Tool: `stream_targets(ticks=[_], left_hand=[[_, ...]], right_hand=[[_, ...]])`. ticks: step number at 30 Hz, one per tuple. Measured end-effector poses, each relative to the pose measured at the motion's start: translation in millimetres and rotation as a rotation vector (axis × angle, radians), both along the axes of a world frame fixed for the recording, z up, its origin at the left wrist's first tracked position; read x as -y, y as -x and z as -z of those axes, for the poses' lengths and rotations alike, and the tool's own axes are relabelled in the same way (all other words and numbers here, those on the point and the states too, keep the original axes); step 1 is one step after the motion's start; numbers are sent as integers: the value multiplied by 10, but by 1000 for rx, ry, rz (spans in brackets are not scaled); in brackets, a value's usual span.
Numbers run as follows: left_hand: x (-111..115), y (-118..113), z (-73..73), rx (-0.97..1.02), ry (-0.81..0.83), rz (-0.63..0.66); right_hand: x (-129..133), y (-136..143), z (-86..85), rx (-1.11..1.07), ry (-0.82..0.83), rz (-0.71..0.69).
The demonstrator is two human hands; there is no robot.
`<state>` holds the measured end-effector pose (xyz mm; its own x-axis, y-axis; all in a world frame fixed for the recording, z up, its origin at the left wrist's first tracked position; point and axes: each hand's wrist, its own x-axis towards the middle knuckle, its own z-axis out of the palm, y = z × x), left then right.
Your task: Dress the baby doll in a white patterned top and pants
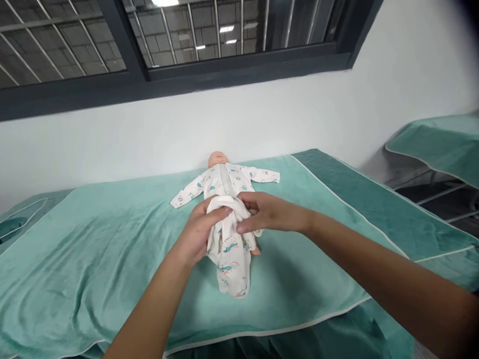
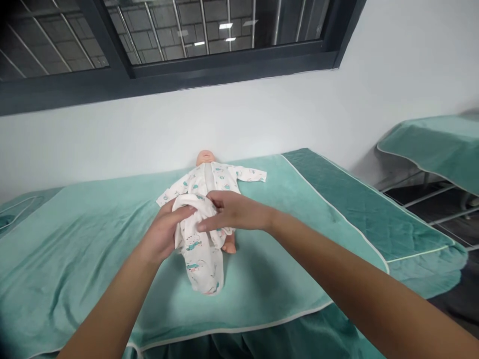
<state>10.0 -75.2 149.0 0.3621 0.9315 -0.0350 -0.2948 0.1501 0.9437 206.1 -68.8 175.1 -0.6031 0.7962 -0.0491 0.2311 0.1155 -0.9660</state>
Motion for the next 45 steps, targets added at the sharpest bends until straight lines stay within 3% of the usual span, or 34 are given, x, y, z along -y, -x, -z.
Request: stream_targets(ticks=[5, 9, 11, 14, 16, 19, 23, 29, 34, 37, 40, 45], left_hand=[[26, 9, 50, 67, 1, -21], [89, 59, 66, 5, 32, 213], [92, 79, 70, -31, 49, 267], [56, 81, 93, 38, 30, 94], [35, 62, 115, 98, 23, 41], [32, 29, 159, 120, 33, 73], [36, 60, 243, 102, 52, 105], [-2, 152, 307, -23, 85, 280], [-46, -27, 365, 150, 74, 11], [-27, -133, 455, 155, 113, -23], [32, -161, 574, 0, 141, 9], [103, -152, 701, -511, -20, 104]], right_hand=[[18, 136, -13, -43, -132, 226], [-14, 133, 20, -228, -114, 385], [-4, 133, 42, -315, -5, 347], [47, 136, 81, -374, 185, 190], [82, 132, 104, -288, 252, 59], [104, 117, 130, -129, 270, -51], [87, 105, 154, -225, 270, 62], [83, 85, 243, -488, 285, 221], [58, 40, 445, -425, 324, 237], [88, -35, 612, -346, 398, 204], [200, -156, 827, -254, 437, 193], [455, -295, 1239, -106, 366, 433]])
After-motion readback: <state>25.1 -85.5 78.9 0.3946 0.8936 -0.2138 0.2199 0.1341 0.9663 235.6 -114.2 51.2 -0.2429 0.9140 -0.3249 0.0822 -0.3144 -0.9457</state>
